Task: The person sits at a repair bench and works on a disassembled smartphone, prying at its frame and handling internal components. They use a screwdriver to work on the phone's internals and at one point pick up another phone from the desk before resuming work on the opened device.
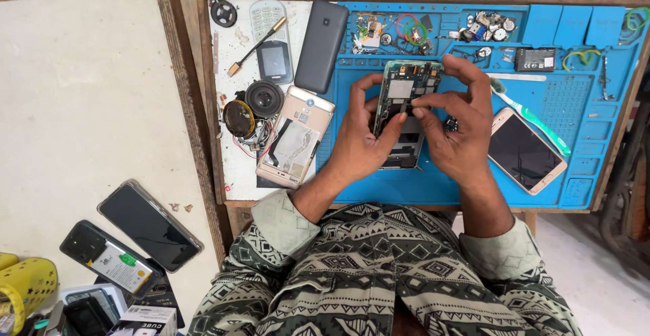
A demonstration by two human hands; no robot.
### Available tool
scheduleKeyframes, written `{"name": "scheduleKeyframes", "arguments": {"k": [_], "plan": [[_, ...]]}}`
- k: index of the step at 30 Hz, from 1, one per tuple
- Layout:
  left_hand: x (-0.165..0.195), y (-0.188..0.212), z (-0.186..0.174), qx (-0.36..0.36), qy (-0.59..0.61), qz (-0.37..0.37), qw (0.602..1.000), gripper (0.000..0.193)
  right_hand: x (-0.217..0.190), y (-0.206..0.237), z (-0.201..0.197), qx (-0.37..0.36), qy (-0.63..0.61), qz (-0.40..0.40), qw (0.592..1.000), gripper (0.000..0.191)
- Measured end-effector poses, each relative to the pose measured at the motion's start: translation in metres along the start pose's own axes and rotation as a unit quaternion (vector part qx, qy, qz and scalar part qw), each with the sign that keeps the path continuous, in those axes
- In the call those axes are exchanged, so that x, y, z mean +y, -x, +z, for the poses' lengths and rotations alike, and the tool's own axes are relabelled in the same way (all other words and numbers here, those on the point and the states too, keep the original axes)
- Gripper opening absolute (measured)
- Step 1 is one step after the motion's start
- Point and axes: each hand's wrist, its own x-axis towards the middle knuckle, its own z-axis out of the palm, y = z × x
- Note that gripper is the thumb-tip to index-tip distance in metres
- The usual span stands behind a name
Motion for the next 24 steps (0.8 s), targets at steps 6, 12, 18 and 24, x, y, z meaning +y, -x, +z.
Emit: {"name": "scheduleKeyframes", "arguments": {"k": [6, 12, 18, 24], "plan": [[-0.002, 0.000, -0.001, 0.000, 0.030, 0.001, 1.000, 0.058, 0.006, 0.002, -0.004, 0.087, -0.012, -0.026, 0.996, 0.013], [-0.004, -0.001, -0.002, 0.015, 0.046, -0.005, 0.999, 0.057, 0.016, 0.008, -0.011, 0.117, -0.243, 0.082, 0.959, 0.008], [-0.005, -0.002, -0.002, 0.018, 0.054, -0.007, 0.998, 0.059, 0.027, 0.014, -0.015, 0.118, -0.344, 0.123, 0.923, 0.011], [-0.005, -0.003, -0.002, 0.017, 0.082, -0.005, 0.997, 0.060, 0.034, 0.015, -0.015, 0.142, -0.405, 0.163, 0.888, 0.013]]}}
